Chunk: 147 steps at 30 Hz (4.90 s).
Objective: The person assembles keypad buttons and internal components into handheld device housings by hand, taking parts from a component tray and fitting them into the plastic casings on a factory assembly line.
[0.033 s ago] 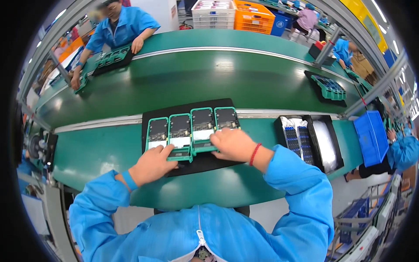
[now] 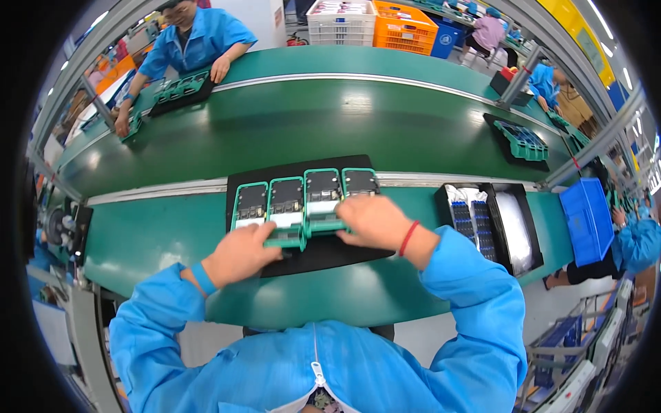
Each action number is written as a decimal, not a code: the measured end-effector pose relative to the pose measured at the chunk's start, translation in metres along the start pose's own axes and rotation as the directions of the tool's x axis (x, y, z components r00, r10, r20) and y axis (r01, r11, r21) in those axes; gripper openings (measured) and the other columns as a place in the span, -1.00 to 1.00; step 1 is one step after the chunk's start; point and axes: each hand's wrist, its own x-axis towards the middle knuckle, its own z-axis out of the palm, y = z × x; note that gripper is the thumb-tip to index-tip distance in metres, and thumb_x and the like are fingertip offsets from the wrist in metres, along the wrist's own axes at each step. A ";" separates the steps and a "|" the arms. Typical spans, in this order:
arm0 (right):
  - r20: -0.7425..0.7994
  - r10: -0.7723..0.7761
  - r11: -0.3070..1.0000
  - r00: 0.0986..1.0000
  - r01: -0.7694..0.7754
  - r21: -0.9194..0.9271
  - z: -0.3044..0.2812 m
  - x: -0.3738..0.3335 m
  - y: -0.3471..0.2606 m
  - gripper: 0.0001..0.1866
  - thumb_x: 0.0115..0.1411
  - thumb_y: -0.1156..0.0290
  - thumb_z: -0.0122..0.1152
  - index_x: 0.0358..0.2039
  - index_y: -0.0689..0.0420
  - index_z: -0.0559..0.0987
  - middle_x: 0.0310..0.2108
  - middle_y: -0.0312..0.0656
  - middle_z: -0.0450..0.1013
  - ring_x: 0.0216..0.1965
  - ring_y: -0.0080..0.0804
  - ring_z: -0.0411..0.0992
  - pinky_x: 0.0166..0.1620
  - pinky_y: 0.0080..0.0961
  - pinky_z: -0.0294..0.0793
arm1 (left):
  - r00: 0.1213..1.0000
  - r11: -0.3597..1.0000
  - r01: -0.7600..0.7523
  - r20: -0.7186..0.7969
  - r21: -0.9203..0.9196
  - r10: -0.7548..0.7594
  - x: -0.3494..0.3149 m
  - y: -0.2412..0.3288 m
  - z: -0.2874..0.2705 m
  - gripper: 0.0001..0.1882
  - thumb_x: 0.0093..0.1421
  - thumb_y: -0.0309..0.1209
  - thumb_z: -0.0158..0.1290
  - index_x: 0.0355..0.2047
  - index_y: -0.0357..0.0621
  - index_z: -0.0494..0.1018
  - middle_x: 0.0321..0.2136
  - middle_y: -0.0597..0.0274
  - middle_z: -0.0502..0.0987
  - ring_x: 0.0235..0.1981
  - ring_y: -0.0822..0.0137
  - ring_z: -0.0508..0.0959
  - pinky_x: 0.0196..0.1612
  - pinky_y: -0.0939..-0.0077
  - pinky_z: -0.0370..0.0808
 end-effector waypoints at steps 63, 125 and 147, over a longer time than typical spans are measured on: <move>-0.414 0.425 0.771 0.805 -0.083 0.631 0.061 0.115 -0.159 -0.94 0.02 0.48 0.26 -0.48 0.13 0.54 -0.51 -0.23 0.38 -0.51 -0.33 0.41 -0.48 -0.48 0.38 | 0.695 0.815 0.484 -0.425 -0.319 -0.580 -0.111 0.027 0.020 -0.91 0.05 -0.45 0.10 -0.51 -0.20 0.44 -0.20 0.19 0.47 -0.05 0.04 0.36 -0.01 0.13 0.23; -0.043 0.548 0.821 0.835 -0.528 0.217 0.017 0.068 -0.092 -0.60 -0.14 0.18 0.45 -0.38 0.07 0.46 -0.34 -0.16 0.32 -0.42 -0.18 0.43 -0.40 -0.35 0.43 | 0.845 0.845 0.286 -0.297 -0.452 -0.444 -0.050 0.042 0.003 -0.88 0.16 -0.45 -0.03 -0.49 -0.19 0.43 -0.05 0.21 0.46 0.14 0.05 0.24 0.18 0.12 0.11; -0.375 0.800 0.553 0.469 -0.332 0.764 0.067 0.017 -0.081 -0.92 0.06 0.46 0.26 -0.44 0.17 0.55 -0.52 -0.24 0.41 -0.59 -0.54 0.34 -0.52 -0.57 0.31 | 0.880 0.928 0.234 -0.343 -0.289 -0.329 0.007 0.074 0.006 -0.85 0.14 -0.39 0.04 -0.51 -0.17 0.43 -0.04 0.23 0.43 0.17 -0.01 0.21 0.19 -0.04 0.01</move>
